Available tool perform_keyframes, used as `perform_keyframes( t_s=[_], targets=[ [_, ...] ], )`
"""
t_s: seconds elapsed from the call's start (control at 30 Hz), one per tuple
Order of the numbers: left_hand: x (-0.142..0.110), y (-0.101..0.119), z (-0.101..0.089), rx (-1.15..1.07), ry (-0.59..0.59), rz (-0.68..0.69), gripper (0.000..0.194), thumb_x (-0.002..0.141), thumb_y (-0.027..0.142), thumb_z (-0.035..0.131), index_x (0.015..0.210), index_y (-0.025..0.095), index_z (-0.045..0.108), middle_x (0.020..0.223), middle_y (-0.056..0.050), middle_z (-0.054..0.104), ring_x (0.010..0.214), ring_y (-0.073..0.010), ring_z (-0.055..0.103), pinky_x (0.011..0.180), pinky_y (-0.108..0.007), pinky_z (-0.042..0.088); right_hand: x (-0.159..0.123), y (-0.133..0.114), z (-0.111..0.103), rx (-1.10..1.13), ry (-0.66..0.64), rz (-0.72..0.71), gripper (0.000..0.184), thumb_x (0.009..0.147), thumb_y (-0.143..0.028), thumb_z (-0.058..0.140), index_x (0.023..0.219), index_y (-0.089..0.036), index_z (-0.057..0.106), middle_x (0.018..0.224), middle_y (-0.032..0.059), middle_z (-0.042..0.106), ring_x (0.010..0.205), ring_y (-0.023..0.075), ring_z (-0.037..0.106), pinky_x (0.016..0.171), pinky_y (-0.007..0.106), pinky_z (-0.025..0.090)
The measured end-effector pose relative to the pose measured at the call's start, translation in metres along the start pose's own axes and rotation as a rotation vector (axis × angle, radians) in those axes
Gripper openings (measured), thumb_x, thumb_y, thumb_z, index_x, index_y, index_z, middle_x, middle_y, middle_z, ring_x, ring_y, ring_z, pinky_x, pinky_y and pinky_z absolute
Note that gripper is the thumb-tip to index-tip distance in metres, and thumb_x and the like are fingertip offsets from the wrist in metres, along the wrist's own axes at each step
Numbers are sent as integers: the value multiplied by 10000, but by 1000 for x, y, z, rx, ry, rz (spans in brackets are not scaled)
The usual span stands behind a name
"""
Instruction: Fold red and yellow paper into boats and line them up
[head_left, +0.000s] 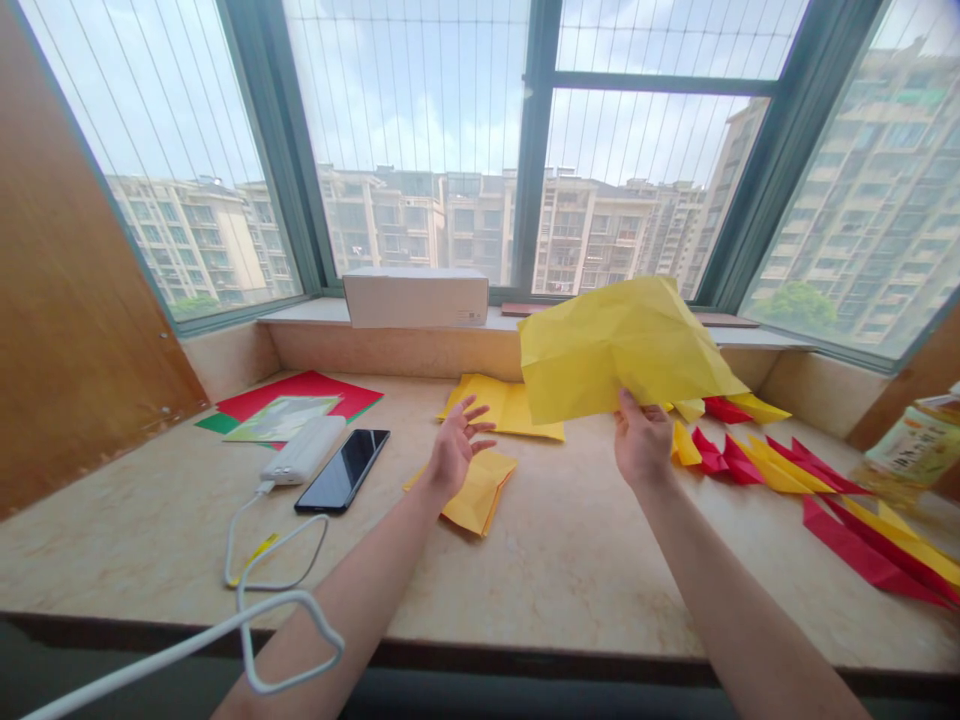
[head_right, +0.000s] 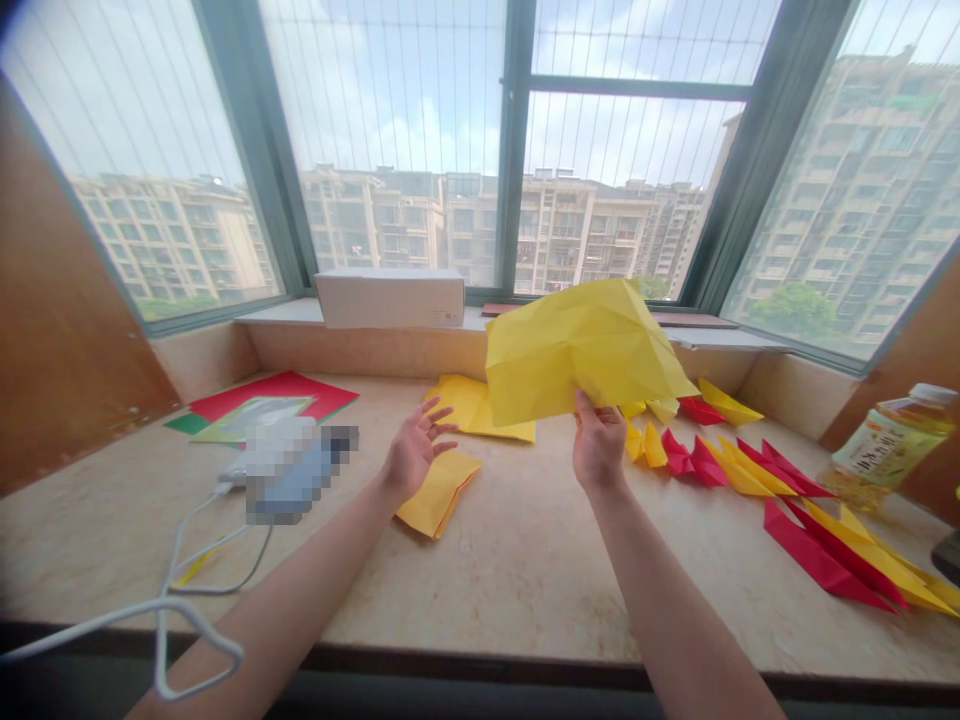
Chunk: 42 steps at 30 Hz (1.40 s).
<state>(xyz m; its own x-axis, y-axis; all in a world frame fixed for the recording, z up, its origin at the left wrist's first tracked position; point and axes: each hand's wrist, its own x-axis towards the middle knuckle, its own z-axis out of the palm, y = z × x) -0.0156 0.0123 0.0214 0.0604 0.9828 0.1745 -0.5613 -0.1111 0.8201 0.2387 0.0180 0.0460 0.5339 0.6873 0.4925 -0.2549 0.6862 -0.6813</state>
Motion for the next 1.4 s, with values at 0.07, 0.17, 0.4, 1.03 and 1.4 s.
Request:
perform_keyframes(
  t_s=[0.07, 0.17, 0.4, 1.03, 1.4],
  targets=[
    [-2, -2, 1, -22, -75, -25, 464, 890, 457, 498, 1292, 227, 510, 1250, -107, 587, 950, -215, 644, 777, -365, 534, -8, -1, 2, -142, -32, -49, 277, 773, -327, 708, 1009, -184, 720, 1114, 65, 721, 1098, 232, 642, 1045, 442, 435],
    [-6, -4, 4, -71, -192, -53, 497, 878, 495, 533, 1312, 254, 503, 1341, -107, 538, 1105, -253, 595, 902, -436, 495, -24, -2, 4, -377, -184, -178, 308, 811, -345, 677, 1074, -189, 716, 1133, 70, 714, 1158, 251, 604, 1087, 463, 386],
    [-12, -13, 5, -87, -371, -120, 362, 887, 469, 542, 1118, 212, 648, 1203, -68, 663, 1215, -310, 532, 945, -431, 463, -49, 12, 6, -698, -833, -522, 346, 955, -213, 447, 1207, -330, 653, 1242, 23, 665, 1204, 228, 572, 1017, 479, 441],
    [-20, -17, 7, -110, -379, -161, 565, 755, 582, 669, 1200, 240, 604, 1204, -80, 668, 1250, -294, 523, 1006, -410, 441, -66, 10, 17, -1144, -961, -769, 528, 855, -46, 471, 1315, -281, 578, 1410, 64, 527, 1299, 243, 467, 1092, 479, 325],
    [-20, -2, 15, -153, -263, -139, 758, 747, 802, 427, 1209, 226, 599, 1172, -92, 681, 1219, -297, 549, 928, -412, 485, -65, 14, 13, -1087, -677, -656, 529, 826, -1, 486, 1169, -353, 678, 1568, -3, 269, 1423, 298, 274, 1071, 537, 351]
  ],
)
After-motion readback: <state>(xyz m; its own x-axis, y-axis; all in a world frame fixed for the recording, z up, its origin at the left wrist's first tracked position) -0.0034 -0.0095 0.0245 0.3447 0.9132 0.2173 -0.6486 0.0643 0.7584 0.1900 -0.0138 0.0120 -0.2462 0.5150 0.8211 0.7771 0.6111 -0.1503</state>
